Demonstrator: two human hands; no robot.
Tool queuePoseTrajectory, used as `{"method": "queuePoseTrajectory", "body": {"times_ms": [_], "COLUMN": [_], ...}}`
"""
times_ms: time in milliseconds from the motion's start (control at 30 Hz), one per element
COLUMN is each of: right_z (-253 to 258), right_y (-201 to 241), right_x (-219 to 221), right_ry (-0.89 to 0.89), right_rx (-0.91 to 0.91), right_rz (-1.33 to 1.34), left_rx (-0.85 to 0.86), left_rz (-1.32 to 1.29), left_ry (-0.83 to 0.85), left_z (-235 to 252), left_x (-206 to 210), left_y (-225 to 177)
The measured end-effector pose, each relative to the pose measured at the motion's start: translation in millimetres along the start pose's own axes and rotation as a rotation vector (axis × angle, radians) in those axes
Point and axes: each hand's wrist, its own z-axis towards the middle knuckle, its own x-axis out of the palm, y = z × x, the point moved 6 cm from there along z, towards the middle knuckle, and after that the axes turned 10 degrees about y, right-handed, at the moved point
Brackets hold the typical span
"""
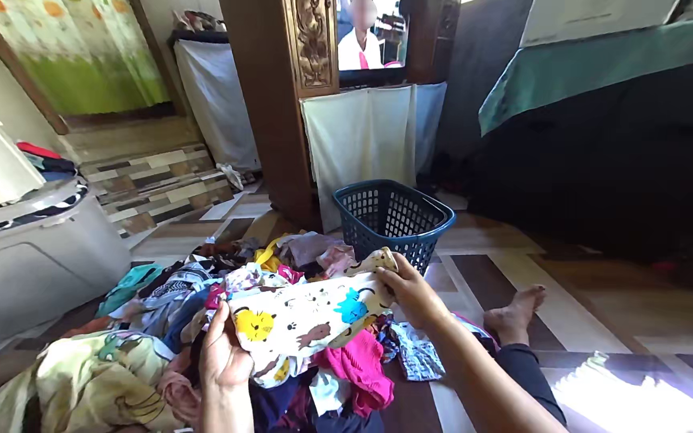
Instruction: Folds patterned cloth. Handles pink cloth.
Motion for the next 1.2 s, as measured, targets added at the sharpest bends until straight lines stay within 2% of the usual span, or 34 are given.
{"method": "queuePoseTrajectory", "body": {"times_ms": [100,200,300,367,433,500,600,700,767,800,867,933,1033,1200], "right_z": [-5.6,-11.1,-17.4,-17.2,-14.9,-12.2,-9.9,-10.0,-13.1,-14.1,-13.3,-12.5,-14.9,-25.6], "right_y": [6.6,12.3,20.8,23.5,21.8,15.4,0.2,-8.1,-10.6,-12.1,-17.1,-20.2,-18.5,-3.4], "right_x": [-3.2,-7.5,-7.7,-4.4,8.4,31.3,61.6,71.7,73.1,72.7,66.7,53.7,26.2,-9.8], "right_ry": [-0.089,-0.088,-0.046,-0.029,0.057,0.219,0.434,0.482,0.486,0.49,0.452,0.38,0.249,0.098], "right_rx": [-0.061,-0.156,-0.262,-0.34,-0.355,-0.256,-0.117,-0.098,-0.116,-0.128,-0.137,-0.102,-0.046,-0.15], "right_rz": [0.019,0.011,-0.014,-0.055,-0.141,-0.242,-0.349,-0.316,-0.299,-0.313,-0.373,-0.432,-0.367,-0.207], "left_rx": [0.08,0.335,0.519,0.492,0.353,0.212,0.156,0.112,-0.002,-0.065,-0.162,-0.146,0.038,0.272], "left_rz": [0.393,0.796,0.967,0.947,0.852,0.691,0.443,-0.008,-0.302,-0.346,-0.329,-0.206,0.056,0.126], "left_ry": [-0.024,0.017,0.074,0.113,0.189,0.28,0.411,0.613,0.63,0.616,0.599,0.545,0.431,0.465], "left_z": [-0.7,-5.5,-12.6,-12.3,-12.5,-17.2,-23.9,-30.6,-35.0,-37.6,-39.7,-37.9,-35.4,-33.9], "left_x": [-1.6,2.5,11.5,17.2,25.5,40.0,53.3,54.1,45.6,38.2,25.2,16.5,13.7,6.1], "left_y": [-13.0,-30.4,-38.6,-33.4,-18.0,3.2,25.0,32.1,44.8,54.0,68.7,65.9,33.6,-17.0]}}
